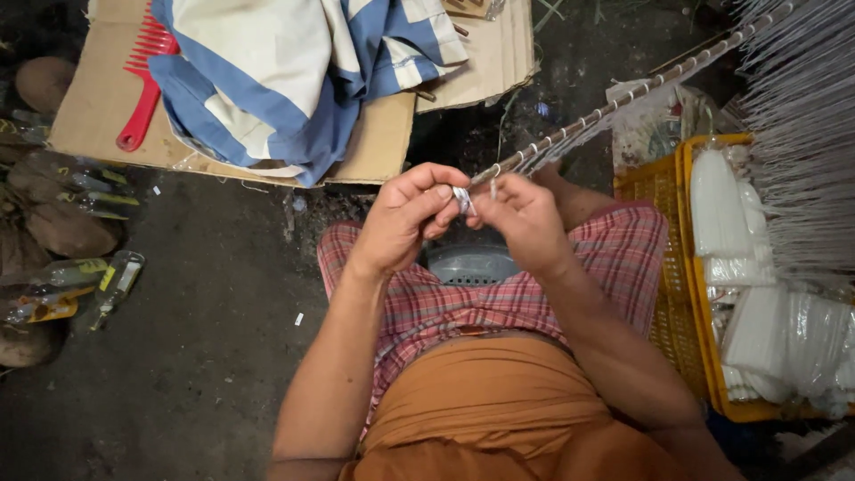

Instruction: Assembling a mop by wrapping string around a wooden handle to secure white fringe material

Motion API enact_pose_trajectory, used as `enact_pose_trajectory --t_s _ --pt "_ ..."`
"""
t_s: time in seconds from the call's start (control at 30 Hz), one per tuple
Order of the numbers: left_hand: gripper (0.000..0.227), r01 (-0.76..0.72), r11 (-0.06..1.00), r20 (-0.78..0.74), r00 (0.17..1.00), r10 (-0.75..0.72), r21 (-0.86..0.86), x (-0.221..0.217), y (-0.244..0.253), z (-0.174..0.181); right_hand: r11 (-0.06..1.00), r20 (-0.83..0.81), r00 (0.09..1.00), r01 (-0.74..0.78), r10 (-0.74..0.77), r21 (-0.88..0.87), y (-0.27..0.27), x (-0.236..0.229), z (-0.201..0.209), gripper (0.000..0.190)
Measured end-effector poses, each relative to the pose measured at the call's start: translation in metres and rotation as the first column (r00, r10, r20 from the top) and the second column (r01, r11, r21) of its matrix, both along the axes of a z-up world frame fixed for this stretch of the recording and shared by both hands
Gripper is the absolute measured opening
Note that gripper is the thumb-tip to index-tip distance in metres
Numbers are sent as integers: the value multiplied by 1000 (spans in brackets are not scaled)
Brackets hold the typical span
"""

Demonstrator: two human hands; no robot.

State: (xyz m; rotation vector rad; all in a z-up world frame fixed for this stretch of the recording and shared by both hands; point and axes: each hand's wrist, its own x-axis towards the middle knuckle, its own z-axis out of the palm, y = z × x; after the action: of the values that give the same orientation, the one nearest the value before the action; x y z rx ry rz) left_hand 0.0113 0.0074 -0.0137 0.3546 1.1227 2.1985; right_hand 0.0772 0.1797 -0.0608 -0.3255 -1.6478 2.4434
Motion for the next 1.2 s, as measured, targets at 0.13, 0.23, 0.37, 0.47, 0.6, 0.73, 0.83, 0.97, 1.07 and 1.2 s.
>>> enact_pose_trajectory --t_s 0.13,0.23,0.37,0.47,0.6,0.73,0.83,0.97,1.07,1.2 --pt "23 -5 1000 4 1000 5 2 0 -1 -2 973 18 999 -34 30 230 4 2 12 10" --pt "22 -12 1000 5 1000 12 -9 1 -3 1 994 5 1000 23 -24 106 4 1 5 14" --pt "21 -11 1000 29 1000 11 -4 1 -3 -4 998 -57 997 55 -53 31 13 1 -13 14" --pt "21 -22 1000 45 999 21 22 0 -4 -5 976 -104 993 78 -58 204 13 5 6 18" --pt "22 -17 999 56 998 15 41 -1 -4 -6 699 -291 956 231 -35 676 18 6 0 12" --pt "23 -16 999 61 998 14 35 -1 -4 -2 619 -283 958 195 46 761 26 4 -9 14" --pt "23 -17 999 61 998 15 29 -2 -4 -2 697 -133 987 30 94 717 30 -4 -53 16" --pt "22 -23 1000 54 998 23 7 -7 0 4 726 33 949 -263 314 635 34 -4 -145 11" --pt "23 -30 999 24 999 29 26 -10 8 8 591 231 917 -388 326 707 44 5 -182 15" --pt "19 -18 998 7 1000 18 65 -10 22 16 -133 339 931 -322 132 937 78 28 -230 18"
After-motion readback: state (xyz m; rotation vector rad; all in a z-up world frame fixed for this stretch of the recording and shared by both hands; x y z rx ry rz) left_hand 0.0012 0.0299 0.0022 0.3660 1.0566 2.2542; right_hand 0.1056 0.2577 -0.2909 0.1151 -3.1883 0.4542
